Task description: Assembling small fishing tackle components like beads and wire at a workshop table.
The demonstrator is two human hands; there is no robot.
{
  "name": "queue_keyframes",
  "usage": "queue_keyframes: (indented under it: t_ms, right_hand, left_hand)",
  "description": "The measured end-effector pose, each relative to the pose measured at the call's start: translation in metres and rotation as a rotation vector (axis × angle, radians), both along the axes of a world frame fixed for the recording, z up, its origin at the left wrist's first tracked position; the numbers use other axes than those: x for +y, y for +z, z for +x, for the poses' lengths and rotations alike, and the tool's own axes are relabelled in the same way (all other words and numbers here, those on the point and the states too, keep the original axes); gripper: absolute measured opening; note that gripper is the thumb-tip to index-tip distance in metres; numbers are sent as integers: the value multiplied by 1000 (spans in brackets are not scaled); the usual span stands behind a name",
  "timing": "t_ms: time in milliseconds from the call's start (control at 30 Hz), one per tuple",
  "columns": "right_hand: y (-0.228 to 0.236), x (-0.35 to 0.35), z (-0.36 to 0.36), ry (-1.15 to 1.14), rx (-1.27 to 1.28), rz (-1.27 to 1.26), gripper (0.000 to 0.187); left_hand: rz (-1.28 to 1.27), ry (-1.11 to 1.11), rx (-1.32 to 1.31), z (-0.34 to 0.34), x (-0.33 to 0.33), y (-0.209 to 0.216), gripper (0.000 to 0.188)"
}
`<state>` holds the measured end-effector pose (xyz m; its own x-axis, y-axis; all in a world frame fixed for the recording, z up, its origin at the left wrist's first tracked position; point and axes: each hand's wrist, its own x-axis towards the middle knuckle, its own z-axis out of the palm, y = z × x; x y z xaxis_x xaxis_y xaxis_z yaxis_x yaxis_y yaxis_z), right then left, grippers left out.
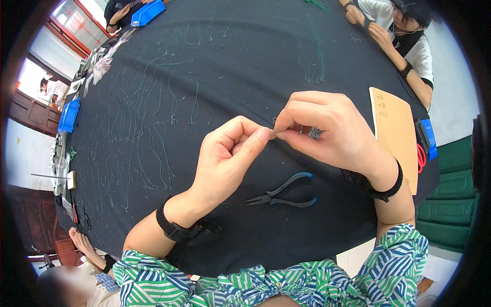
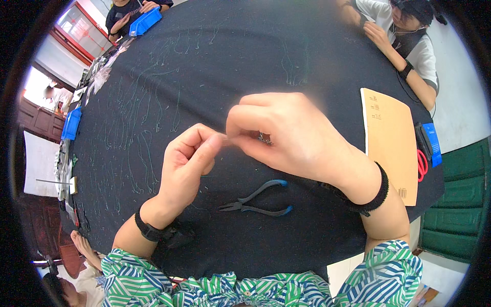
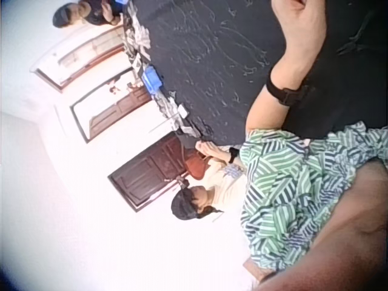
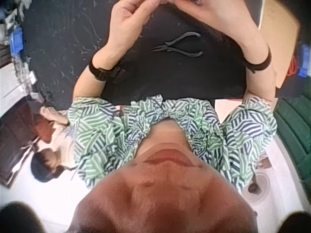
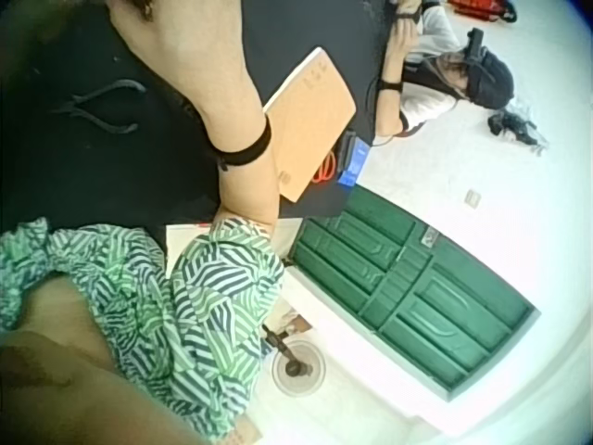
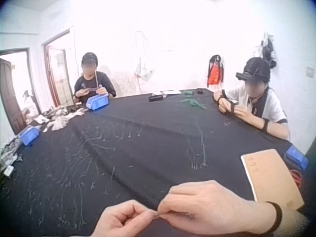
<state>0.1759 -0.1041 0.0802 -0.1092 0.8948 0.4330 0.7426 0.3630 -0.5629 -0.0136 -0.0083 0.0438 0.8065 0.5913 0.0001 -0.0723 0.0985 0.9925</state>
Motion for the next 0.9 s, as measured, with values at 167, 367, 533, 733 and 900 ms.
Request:
queue_keyframes:
  t_ms: [167, 367, 533, 733, 900]
  right_hand:
    - [0, 1, 2, 8, -90, 72, 12]
    - [2, 0, 2, 15, -61, 1, 14]
    - [-1, 1, 1, -10, -1, 42, 15]
    - [-1, 2, 6, 38, 98, -4, 13]
    - [-2, 3, 14, 71, 395, -324, 12]
  left_hand:
    - [95, 10, 3, 1, 0, -5, 11]
    - [78, 15, -24, 0, 0, -3, 9]
    - [74, 14, -30, 0, -1, -1, 7]
    - [76, 13, -37, 0, -1, -1, 7]
    - [88, 8, -35, -1, 0, -5, 6]
